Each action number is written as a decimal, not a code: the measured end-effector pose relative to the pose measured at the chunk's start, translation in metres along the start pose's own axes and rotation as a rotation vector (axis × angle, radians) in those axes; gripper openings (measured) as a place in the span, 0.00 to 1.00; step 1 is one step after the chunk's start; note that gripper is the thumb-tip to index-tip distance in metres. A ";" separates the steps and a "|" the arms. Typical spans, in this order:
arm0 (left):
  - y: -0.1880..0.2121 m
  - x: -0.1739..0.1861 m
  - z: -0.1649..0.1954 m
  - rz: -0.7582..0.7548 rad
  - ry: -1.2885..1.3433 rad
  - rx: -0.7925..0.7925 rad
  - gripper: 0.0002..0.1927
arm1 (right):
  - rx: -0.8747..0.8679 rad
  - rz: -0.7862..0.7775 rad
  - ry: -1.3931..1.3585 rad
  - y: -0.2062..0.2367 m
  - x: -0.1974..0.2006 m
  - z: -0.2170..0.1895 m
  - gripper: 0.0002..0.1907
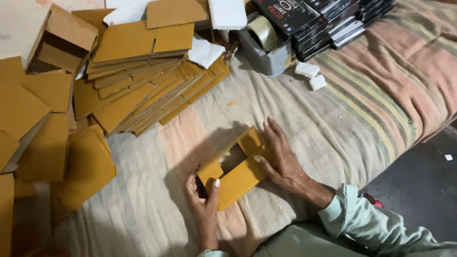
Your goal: The person folds flat yellow cardboard blanks into small boxes on a bed, pressing the creases and flaps flat by hand, and sets finished boxes aside while taking the next flat blank from a stack.
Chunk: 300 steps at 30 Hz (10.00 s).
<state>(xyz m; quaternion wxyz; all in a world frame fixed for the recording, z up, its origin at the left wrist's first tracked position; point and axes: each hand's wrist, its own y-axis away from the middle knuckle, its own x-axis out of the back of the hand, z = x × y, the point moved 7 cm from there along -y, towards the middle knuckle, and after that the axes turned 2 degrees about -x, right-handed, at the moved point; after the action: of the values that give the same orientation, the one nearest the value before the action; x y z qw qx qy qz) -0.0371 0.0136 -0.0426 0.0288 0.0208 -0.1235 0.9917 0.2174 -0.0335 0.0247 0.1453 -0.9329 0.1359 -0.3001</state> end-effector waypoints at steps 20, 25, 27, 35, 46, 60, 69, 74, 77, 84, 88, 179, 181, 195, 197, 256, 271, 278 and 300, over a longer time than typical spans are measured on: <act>-0.001 0.019 0.005 0.142 0.420 -0.006 0.53 | 0.394 -0.334 0.485 -0.022 -0.169 -0.085 0.42; 0.002 0.000 0.027 -0.113 -0.276 -0.100 0.44 | 0.293 -0.271 0.518 -0.060 -0.104 -0.044 0.31; -0.002 -0.010 0.028 -0.185 -0.237 -0.045 0.38 | 0.068 -0.632 0.759 -0.059 -0.095 -0.006 0.22; -0.002 -0.009 0.022 -0.186 -0.274 -0.110 0.32 | 0.265 -0.238 0.631 -0.029 -0.104 -0.050 0.37; -0.001 0.001 -0.001 -0.142 -0.384 -0.072 0.37 | 0.328 -0.287 0.422 -0.039 -0.122 -0.044 0.37; -0.038 -0.028 0.020 -0.334 -0.656 0.082 0.34 | -0.020 -0.179 0.507 -0.038 -0.047 -0.001 0.29; -0.049 -0.134 0.057 -0.415 -1.166 -0.235 0.27 | 0.045 -0.216 0.518 -0.038 -0.044 0.003 0.33; -0.055 -0.108 0.053 -0.386 -1.160 -0.081 0.22 | -0.083 -0.159 0.393 -0.038 -0.040 0.010 0.30; -0.057 -0.069 0.047 -0.378 -1.240 0.082 0.21 | -0.048 -0.168 0.410 -0.038 -0.043 0.010 0.27; -0.058 -0.054 0.049 -0.239 -1.467 -0.040 0.23 | -0.089 -0.199 0.393 -0.040 -0.046 0.014 0.27; -0.057 -0.098 0.031 -0.340 -1.113 0.082 0.23 | -0.105 -0.209 0.402 -0.041 -0.044 0.011 0.28; -0.068 -0.101 0.029 -0.266 -1.099 -0.197 0.09 | 0.319 -0.141 0.639 -0.072 -0.066 -0.018 0.12; -0.067 -0.101 0.029 -0.277 -1.110 -0.188 0.09 | 0.301 -0.163 0.649 -0.072 -0.068 -0.016 0.13; -0.064 -0.099 0.036 -0.243 -1.095 -0.234 0.09 | 0.281 -0.173 0.649 -0.070 -0.069 -0.014 0.12; -0.064 -0.094 0.036 -0.236 -1.135 -0.184 0.13 | 0.274 -0.173 0.661 -0.070 -0.069 -0.013 0.13; -0.069 -0.026 0.004 -0.102 -0.926 0.041 0.22 | 0.685 0.016 1.154 -0.058 -0.065 -0.023 0.09; -0.067 -0.019 0.005 -0.100 -0.870 0.161 0.22 | 0.512 -0.231 0.943 -0.068 -0.082 -0.036 0.13; -0.065 -0.020 0.006 -0.109 -0.916 0.155 0.23 | 0.369 -0.422 0.840 -0.069 -0.103 -0.042 0.13; -0.076 -0.079 0.017 -0.287 -0.764 -0.382 0.23 | 0.364 -0.268 0.510 -0.069 -0.092 -0.018 0.13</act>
<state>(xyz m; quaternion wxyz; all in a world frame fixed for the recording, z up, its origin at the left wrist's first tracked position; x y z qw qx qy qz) 0.0468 0.0786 -0.0115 0.1216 0.3965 -0.3021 0.8583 0.1458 0.0580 0.0147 0.2301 -0.7963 -0.0118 -0.5594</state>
